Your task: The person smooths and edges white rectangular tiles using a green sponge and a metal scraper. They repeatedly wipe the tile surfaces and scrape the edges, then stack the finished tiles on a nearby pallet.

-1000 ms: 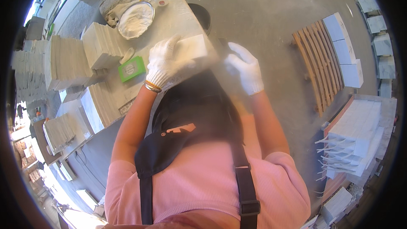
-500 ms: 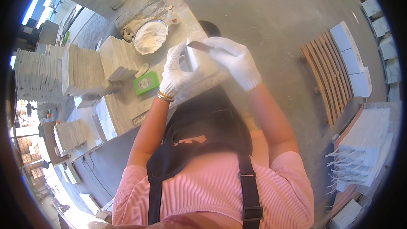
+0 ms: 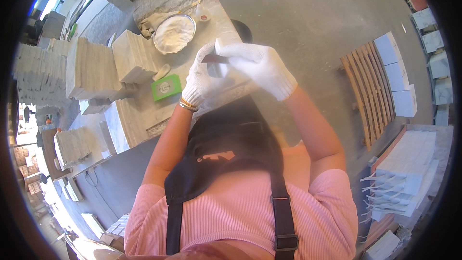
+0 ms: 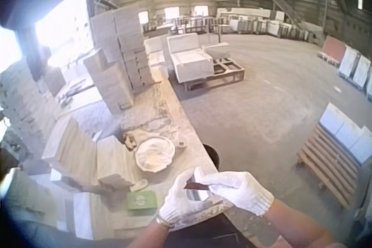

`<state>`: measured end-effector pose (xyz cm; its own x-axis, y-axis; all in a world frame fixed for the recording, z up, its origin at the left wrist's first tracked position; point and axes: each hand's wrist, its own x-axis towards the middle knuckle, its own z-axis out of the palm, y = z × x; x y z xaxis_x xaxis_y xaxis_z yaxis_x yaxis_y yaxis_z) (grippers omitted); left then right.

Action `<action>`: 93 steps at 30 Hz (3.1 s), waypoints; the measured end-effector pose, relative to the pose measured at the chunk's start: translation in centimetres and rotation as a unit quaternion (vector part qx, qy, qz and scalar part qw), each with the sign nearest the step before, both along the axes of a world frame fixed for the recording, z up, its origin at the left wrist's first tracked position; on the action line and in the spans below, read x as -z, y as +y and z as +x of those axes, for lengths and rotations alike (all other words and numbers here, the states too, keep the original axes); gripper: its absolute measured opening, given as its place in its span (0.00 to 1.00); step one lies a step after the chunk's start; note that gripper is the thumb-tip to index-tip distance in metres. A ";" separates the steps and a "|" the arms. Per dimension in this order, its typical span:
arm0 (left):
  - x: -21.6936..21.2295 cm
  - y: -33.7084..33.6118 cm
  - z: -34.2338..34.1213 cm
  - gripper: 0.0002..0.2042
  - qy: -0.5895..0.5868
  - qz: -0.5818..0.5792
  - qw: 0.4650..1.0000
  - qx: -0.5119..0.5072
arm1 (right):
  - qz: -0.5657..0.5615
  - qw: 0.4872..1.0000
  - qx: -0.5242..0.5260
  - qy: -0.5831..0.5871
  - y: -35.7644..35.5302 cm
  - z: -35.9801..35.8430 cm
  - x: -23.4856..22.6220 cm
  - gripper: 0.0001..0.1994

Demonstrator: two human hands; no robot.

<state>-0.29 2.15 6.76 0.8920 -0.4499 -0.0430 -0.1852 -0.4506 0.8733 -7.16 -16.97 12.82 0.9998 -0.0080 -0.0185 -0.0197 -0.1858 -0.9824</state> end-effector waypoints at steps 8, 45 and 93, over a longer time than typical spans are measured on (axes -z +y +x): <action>0.6 0.0 0.2 0.49 -0.006 -0.002 1.000 -0.005 | 0.013 0.999 0.023 -0.024 0.5 -0.9 0.6 0.15; 3.1 0.5 -0.8 0.56 -0.027 -0.034 0.992 -0.117 | -0.063 0.997 0.011 -0.052 1.6 1.8 -0.2 0.13; 4.9 0.2 -1.8 0.56 -0.114 -0.065 0.977 -0.169 | -0.034 0.991 0.126 -0.002 3.1 -2.0 -2.1 0.16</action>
<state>-2.13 2.39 1.85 0.9703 -0.1166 0.2121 -0.2415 -0.4086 0.8802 -9.15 -13.86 14.93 0.9658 -0.2594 -0.0048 -0.0698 -0.2419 -0.9678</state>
